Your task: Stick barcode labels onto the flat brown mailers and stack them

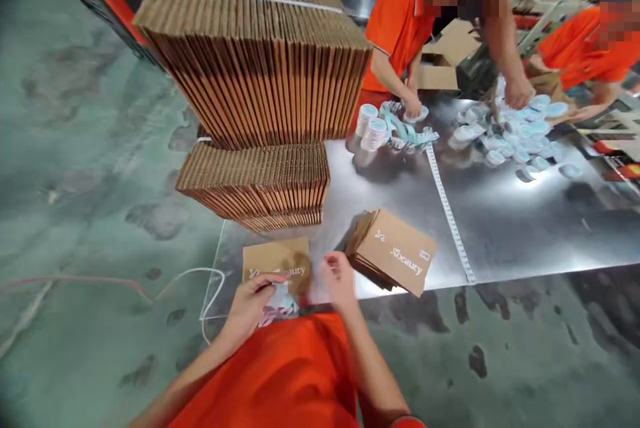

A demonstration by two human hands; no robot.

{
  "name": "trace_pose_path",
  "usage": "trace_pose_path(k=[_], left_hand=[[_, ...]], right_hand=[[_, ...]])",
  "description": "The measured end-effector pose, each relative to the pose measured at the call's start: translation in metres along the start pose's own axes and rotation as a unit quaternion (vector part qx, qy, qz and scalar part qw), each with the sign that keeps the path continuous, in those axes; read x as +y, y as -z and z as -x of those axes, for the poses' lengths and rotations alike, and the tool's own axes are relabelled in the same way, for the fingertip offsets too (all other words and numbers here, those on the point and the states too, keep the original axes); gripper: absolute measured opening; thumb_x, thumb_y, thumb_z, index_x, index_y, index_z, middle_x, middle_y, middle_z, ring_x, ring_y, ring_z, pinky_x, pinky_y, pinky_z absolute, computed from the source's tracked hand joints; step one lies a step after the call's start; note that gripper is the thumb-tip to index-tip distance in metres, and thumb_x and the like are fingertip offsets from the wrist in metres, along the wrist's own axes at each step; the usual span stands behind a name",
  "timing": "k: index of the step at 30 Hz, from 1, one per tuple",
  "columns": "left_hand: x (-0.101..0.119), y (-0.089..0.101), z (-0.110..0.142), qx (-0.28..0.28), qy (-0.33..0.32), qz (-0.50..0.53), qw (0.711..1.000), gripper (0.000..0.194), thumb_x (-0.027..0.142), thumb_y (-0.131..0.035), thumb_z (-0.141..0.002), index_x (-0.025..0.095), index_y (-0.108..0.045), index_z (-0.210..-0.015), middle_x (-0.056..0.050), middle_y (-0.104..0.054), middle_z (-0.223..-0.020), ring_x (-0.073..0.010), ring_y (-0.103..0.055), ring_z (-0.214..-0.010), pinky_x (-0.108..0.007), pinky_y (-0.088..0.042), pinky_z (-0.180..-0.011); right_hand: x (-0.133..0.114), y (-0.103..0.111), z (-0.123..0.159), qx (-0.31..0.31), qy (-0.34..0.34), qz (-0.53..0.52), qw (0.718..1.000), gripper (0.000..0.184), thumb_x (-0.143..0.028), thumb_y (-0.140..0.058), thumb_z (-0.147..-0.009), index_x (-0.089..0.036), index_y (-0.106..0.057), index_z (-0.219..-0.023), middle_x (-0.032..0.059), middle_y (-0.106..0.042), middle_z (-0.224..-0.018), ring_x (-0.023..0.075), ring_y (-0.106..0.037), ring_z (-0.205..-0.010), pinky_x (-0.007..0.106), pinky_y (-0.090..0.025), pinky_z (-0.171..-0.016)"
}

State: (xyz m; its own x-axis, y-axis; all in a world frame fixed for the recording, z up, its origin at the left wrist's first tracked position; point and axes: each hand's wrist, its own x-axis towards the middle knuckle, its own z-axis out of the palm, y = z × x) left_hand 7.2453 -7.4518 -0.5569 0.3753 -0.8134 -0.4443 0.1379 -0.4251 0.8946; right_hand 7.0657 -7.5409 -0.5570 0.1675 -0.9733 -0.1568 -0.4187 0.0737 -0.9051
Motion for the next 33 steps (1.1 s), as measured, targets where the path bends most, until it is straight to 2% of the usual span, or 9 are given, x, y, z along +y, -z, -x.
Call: trace_pose_path(k=[2, 3, 6, 13, 17, 21, 25, 29, 33], left_hand=[[0.002, 0.000, 0.002, 0.012, 0.030, 0.028, 0.999, 0.024, 0.034, -0.055, -0.068, 0.017, -0.071, -0.076, -0.009, -0.077, -0.094, -0.0247, -0.070, -0.088, -0.033, -0.056, -0.075], [0.003, 0.001, 0.004, 0.016, 0.046, 0.039, 0.998, 0.027, 0.037, -0.056, -0.070, 0.016, -0.070, -0.079, -0.010, -0.076, -0.097, -0.0251, -0.070, -0.086, -0.033, -0.057, -0.069], [0.004, 0.007, 0.007, 0.015, 0.070, 0.050, 0.996, 0.033, 0.043, -0.058, -0.073, 0.016, -0.068, -0.087, -0.012, -0.074, -0.105, -0.0251, -0.071, -0.085, -0.030, -0.056, -0.060], [0.000, 0.018, -0.002, 0.000, 0.013, 0.024, 1.000, 0.032, 0.033, -0.063, -0.064, 0.019, -0.053, -0.091, -0.012, -0.064, -0.124, -0.0246, -0.070, -0.096, -0.031, -0.058, -0.072], [0.003, 0.022, -0.005, -0.035, 0.013, -0.007, 0.999, 0.021, 0.024, -0.060, -0.065, 0.018, -0.055, -0.085, -0.013, -0.053, -0.138, -0.0240, -0.071, -0.094, -0.034, -0.057, -0.081], [0.006, 0.021, -0.003, -0.043, -0.005, 0.005, 0.999, 0.026, 0.015, -0.057, -0.063, 0.019, -0.053, -0.089, -0.013, -0.047, -0.142, -0.0238, -0.070, -0.096, -0.036, -0.056, -0.083], [0.004, 0.019, -0.003, -0.030, -0.029, -0.006, 0.999, 0.027, 0.015, -0.060, -0.062, 0.019, -0.055, -0.088, -0.012, -0.049, -0.141, -0.0253, -0.063, -0.112, -0.034, -0.054, -0.086], [0.006, 0.021, -0.001, -0.037, 0.015, 0.000, 0.999, 0.018, 0.025, -0.064, -0.063, 0.017, -0.061, -0.079, -0.012, -0.054, -0.137, -0.0248, -0.067, -0.100, -0.033, -0.054, -0.080], [0.009, 0.024, 0.003, -0.022, 0.025, -0.003, 0.999, 0.018, 0.035, -0.064, -0.066, 0.017, -0.066, -0.070, -0.010, -0.070, -0.112, -0.0233, -0.066, -0.094, -0.027, -0.051, -0.070]], right_hand=[[-0.010, -0.039, 0.016, -0.122, 0.009, -0.068, 0.990, 0.025, -0.044, -0.054, -0.081, -0.021, -0.060, -0.090, 0.0036, -0.066, -0.083, 0.0161, -0.060, -0.072, 0.027, -0.048, -0.066], [-0.014, -0.052, 0.022, -0.149, 0.010, -0.085, 0.985, 0.023, -0.042, -0.055, -0.082, -0.021, -0.060, -0.090, 0.0027, -0.065, -0.081, 0.0152, -0.060, -0.070, 0.026, -0.048, -0.064], [-0.019, -0.068, 0.030, -0.151, 0.009, -0.104, 0.983, 0.020, -0.038, -0.058, -0.081, -0.020, -0.060, -0.088, 0.0013, -0.063, -0.078, 0.0140, -0.058, -0.067, 0.026, -0.047, -0.062], [-0.026, -0.059, 0.018, -0.178, 0.004, -0.092, 0.980, 0.017, -0.034, -0.061, -0.079, -0.020, -0.064, -0.089, 0.0001, -0.063, -0.075, 0.0132, -0.056, -0.063, 0.025, -0.046, -0.060], [-0.031, -0.057, 0.017, -0.198, 0.041, -0.067, 0.977, 0.017, -0.031, -0.061, -0.080, -0.021, -0.068, -0.092, 0.0023, -0.064, -0.083, 0.0142, -0.058, -0.070, 0.025, -0.046, -0.063], [-0.030, -0.058, 0.019, -0.186, 0.061, -0.066, 0.978, 0.015, -0.028, -0.067, -0.075, -0.023, -0.070, -0.089, 0.0014, -0.061, -0.079, 0.0139, -0.056, -0.069, 0.026, -0.047, -0.065], [-0.029, -0.060, 0.021, -0.174, 0.057, -0.069, 0.981, 0.008, -0.025, -0.066, -0.073, -0.023, -0.070, -0.080, 0.0017, -0.061, -0.079, 0.0140, -0.055, -0.068, 0.026, -0.047, -0.065], [-0.031, -0.061, 0.023, -0.172, 0.038, -0.077, 0.981, 0.007, -0.026, -0.064, -0.076, -0.021, -0.069, -0.074, 0.0015, -0.062, -0.074, 0.0141, -0.054, -0.066, 0.027, -0.046, -0.066], [-0.029, -0.064, 0.024, -0.166, 0.002, -0.096, 0.981, 0.009, -0.028, -0.064, -0.075, -0.020, -0.065, -0.071, -0.0003, -0.060, -0.069, 0.0130, -0.052, -0.064, 0.026, -0.044, -0.064]])
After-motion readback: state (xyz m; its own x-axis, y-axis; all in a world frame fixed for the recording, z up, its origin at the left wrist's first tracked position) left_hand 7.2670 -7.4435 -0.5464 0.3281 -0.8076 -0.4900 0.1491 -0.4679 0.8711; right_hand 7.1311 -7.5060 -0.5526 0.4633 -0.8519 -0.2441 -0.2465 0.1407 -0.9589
